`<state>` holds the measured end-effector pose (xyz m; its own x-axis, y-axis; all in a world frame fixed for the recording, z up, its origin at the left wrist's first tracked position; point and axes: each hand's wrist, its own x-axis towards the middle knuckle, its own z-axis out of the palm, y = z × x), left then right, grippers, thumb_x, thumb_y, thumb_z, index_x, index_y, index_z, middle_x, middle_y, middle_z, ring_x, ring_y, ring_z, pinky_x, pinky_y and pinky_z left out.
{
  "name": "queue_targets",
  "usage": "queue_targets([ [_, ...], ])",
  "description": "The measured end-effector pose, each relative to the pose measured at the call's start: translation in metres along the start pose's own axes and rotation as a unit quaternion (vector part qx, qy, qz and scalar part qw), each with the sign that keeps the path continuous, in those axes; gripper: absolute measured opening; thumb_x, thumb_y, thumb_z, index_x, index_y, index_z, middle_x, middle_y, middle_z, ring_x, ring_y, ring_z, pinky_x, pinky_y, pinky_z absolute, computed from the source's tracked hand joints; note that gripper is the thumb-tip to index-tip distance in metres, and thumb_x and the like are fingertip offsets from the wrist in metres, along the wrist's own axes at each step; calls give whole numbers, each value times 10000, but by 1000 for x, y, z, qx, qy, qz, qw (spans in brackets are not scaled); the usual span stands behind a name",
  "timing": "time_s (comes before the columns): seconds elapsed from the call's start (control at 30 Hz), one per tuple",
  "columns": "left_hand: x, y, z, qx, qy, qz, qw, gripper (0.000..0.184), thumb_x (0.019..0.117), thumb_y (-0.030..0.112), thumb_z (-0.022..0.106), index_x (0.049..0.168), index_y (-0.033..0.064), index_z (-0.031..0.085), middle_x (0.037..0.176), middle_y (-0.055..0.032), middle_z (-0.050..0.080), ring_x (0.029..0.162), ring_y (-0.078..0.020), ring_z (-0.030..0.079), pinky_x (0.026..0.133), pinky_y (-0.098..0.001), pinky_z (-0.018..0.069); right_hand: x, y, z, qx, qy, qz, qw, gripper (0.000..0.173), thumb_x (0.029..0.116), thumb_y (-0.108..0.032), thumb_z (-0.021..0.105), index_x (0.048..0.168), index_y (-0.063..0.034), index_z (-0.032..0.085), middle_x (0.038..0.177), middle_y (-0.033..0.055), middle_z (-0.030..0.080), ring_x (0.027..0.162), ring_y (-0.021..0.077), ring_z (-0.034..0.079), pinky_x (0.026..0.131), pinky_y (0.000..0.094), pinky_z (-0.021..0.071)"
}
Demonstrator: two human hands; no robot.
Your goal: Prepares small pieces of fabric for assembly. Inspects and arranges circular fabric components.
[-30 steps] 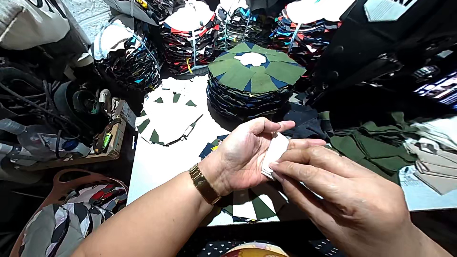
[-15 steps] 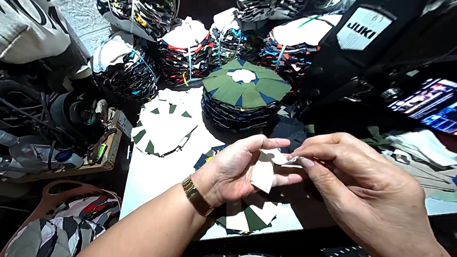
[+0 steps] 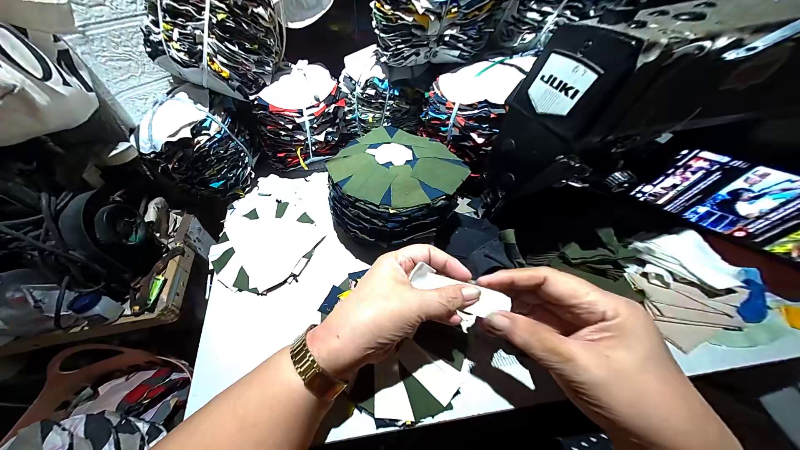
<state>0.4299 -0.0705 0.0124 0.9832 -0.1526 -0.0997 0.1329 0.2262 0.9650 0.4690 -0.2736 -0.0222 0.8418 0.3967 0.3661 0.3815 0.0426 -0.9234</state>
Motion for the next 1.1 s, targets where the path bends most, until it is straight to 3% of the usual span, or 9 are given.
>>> queue_targets([
  [0.07,1,-2,-1,18,-4,14,1000,270,908,-94,680,1148,24,640,898,-102,687,733,-121,663,692,-253,588,0,-1,4,-17,27,-6,999,200,858,-169,777,1056,-157,751,870,11,726,693,113,693,633,230,611],
  [0.17,3,-2,-4,61,7,30,998,307,896,-83,704,1178,26,654,889,-116,692,691,-127,648,637,-238,569,2,-2,5,-44,44,-12,998,187,867,-154,764,1054,-151,755,869,-8,729,712,100,694,645,220,611],
  [0.4,3,-2,-4,91,12,46,995,254,920,-35,709,1155,30,639,831,-119,704,613,-95,607,517,-178,469,2,1,9,-81,57,-43,994,245,926,-183,727,1165,-131,720,909,-39,737,744,74,702,666,201,614],
  [0.63,1,-4,-2,152,34,120,981,189,933,24,723,1114,34,670,792,-92,689,576,-95,599,501,-181,488,5,0,10,-78,63,-62,993,225,966,-181,688,1175,-108,730,904,-34,738,706,73,700,623,205,618],
  [0.7,2,-5,-1,166,43,125,977,122,959,63,708,1075,28,693,763,-83,682,556,-86,587,493,-180,482,6,1,11,-102,65,-79,989,165,977,-180,673,1111,-109,739,898,-47,730,709,63,694,628,203,618],
  [0.8,2,-7,-2,169,38,119,978,113,1006,116,658,1016,8,688,716,-72,681,559,-75,612,508,-179,506,9,2,13,-151,76,-108,980,87,989,-192,646,1032,-148,708,931,-85,699,792,15,678,705,171,599],
  [0.9,2,-8,-5,214,32,133,967,121,991,121,682,931,15,679,694,-56,653,551,-76,585,492,-186,486,13,-2,11,-140,51,-127,981,91,991,-160,636,1048,-129,699,1163,-23,668,1022,71,661,855,209,582],
  [0.97,2,-7,-8,287,31,166,943,97,941,107,736,872,50,698,786,-26,643,636,-78,583,533,-195,489,15,-6,10,-106,41,-130,985,103,985,-116,642,1071,-115,698,1166,-20,674,1019,74,665,861,207,581],
  [1.1,10,-9,-17,313,14,225,923,100,927,128,739,864,50,734,924,-28,681,875,-69,642,746,-224,539,11,-11,9,-114,56,-125,984,114,972,-89,657,1085,-100,663,958,-95,681,823,-17,649,757,144,570],
])
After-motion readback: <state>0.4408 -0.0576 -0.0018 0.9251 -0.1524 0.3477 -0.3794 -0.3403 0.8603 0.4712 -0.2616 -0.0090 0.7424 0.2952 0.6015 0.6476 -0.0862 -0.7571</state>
